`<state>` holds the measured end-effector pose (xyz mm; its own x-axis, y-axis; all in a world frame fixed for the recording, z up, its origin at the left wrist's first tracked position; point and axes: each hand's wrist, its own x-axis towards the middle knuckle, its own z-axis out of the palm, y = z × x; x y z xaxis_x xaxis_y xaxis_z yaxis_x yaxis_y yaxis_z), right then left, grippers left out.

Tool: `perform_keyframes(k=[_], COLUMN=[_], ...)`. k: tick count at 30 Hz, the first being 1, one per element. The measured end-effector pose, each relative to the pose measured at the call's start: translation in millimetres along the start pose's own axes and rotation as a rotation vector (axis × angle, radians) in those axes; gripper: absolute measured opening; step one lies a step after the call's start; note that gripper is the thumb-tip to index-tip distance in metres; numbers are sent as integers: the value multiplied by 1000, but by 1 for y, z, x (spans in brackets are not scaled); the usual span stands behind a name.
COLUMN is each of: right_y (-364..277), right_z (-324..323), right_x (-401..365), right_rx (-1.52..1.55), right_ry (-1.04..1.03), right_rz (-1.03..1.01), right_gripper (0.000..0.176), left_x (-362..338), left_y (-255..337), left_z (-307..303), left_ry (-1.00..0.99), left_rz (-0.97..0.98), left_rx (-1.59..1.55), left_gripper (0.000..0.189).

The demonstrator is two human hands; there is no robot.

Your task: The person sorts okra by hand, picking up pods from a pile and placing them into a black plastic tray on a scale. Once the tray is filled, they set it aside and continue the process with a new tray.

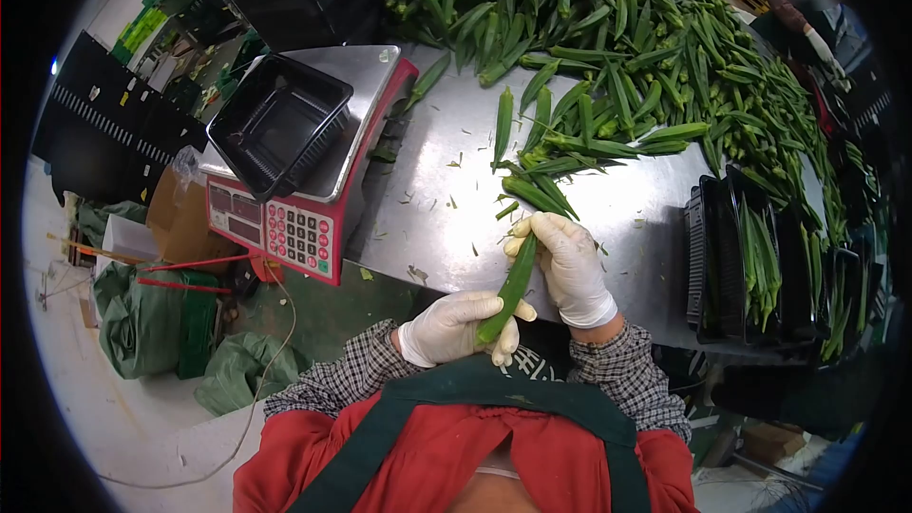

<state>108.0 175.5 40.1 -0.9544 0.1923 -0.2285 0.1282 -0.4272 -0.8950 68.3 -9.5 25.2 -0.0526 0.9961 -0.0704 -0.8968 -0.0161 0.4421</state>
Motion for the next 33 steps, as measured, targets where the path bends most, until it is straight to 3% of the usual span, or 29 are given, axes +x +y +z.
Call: perform_keyframes(k=[7, 13, 16, 19, 20, 23, 24, 27, 31, 33], right_y=[-8, -3, -4, -27, -26, -35, -35, -29, -39, -44], right_z=[7, 6, -2, -11, -19, -35, -41, -58, -60, -52], right_x=[3, 5, 7, 9, 15, 35, 44, 73, 74, 55], right_rx=[144, 143, 81, -296, -324, -1019, -1143, -1544, -1589, -1466], right_ry=[32, 5, 37, 247, 335, 492, 501, 606, 488, 484], right_rz=[65, 51, -37, -265, -315, -621, -668, -673, -394, -594], right_gripper=[65, 66, 56, 34, 19, 22, 30, 33, 29, 27], left_x=[-2, -2, -2, -1, -1, -3, -2, 2, 4, 3], left_y=[1, 1, 5, 9, 11, 20, 24, 25, 26, 28], left_z=[1, -4, -1, -4, -6, -11, -9, -10, -15, -20], left_ry=[123, 146, 228, 383, 406, 469, 491, 503, 476, 387], left_rz=[-59, -49, 7, 174, 196, 262, 265, 327, 350, 362], left_rx=[71, 123, 202, 388, 377, 347, 317, 273, 199, 121], left_gripper=[42, 43, 38, 38, 37, 34, 30, 21, 11, 14])
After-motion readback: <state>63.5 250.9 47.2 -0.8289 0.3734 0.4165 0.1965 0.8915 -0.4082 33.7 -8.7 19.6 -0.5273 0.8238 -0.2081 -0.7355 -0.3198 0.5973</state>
